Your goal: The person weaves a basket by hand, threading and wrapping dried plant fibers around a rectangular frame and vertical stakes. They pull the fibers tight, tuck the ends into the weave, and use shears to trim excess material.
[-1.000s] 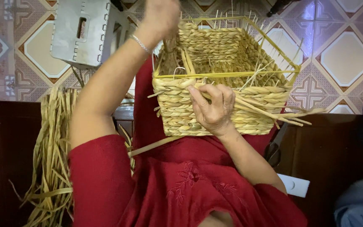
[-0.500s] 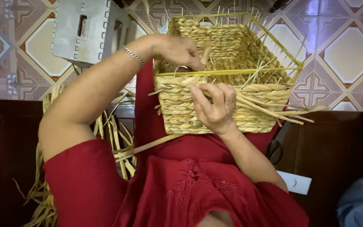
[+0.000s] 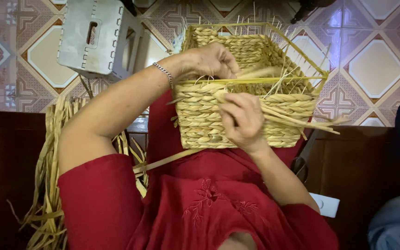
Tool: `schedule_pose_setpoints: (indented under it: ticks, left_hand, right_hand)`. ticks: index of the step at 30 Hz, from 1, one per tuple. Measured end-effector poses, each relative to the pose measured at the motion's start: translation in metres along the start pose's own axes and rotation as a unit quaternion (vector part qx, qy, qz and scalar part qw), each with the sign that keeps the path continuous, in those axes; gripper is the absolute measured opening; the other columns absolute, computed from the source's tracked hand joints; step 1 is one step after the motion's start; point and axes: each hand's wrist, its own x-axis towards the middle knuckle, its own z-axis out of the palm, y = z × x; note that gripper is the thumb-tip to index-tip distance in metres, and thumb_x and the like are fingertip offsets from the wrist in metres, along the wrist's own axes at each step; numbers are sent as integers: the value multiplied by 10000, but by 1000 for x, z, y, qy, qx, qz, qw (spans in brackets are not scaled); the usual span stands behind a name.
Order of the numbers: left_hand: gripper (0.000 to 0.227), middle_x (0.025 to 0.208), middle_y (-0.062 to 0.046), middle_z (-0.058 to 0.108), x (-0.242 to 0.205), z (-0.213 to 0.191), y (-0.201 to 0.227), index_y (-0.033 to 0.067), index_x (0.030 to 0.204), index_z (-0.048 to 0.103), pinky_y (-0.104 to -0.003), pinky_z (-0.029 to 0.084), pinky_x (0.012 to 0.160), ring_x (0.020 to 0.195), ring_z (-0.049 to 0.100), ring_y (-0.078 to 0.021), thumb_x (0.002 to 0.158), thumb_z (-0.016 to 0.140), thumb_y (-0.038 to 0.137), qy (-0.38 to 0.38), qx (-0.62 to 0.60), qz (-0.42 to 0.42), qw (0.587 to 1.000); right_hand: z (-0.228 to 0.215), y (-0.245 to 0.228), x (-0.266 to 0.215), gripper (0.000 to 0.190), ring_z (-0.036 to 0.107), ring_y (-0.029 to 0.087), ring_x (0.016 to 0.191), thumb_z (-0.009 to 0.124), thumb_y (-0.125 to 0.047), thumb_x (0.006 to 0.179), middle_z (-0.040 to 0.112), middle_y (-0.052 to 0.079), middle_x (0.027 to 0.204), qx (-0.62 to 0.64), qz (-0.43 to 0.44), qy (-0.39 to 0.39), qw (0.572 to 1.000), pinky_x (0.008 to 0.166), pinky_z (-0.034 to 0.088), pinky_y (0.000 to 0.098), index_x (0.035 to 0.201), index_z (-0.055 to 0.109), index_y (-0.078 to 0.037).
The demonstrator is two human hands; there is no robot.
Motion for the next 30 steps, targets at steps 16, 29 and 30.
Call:
schedule_pose_setpoints:
  ticks: [16,29,30]
  left_hand:
    - [862,1149,-118,706,-2,7,13,240,1557,394,-481,535,992,1243,633,-256,880,330,770,-53,15,58,997]
    - [809,1183,-138,698,-90,-5,14,94,1462,472,-395,592,942,1071,695,-257,871,612,629,60,100,228,967]
    - [678,1127,-122,720,-94,3,14,94,1365,556,-375,586,918,1016,701,-229,859,692,524,73,117,198,970]
  right_hand:
    - [-70,13,56,334,508,231,983,832,-304,943,653,62,1153,-254,-56,-151,954,825,356,389,1170,731,-80]
    - [-78,12,89,83,571,231,797,696,-79,1005,615,96,870,-151,-89,-237,955,695,484,393,976,640,-25]
    - [-79,16,89,130,535,199,666,695,-114,1026,606,91,813,-125,-41,-296,946,572,456,353,956,635,-22]
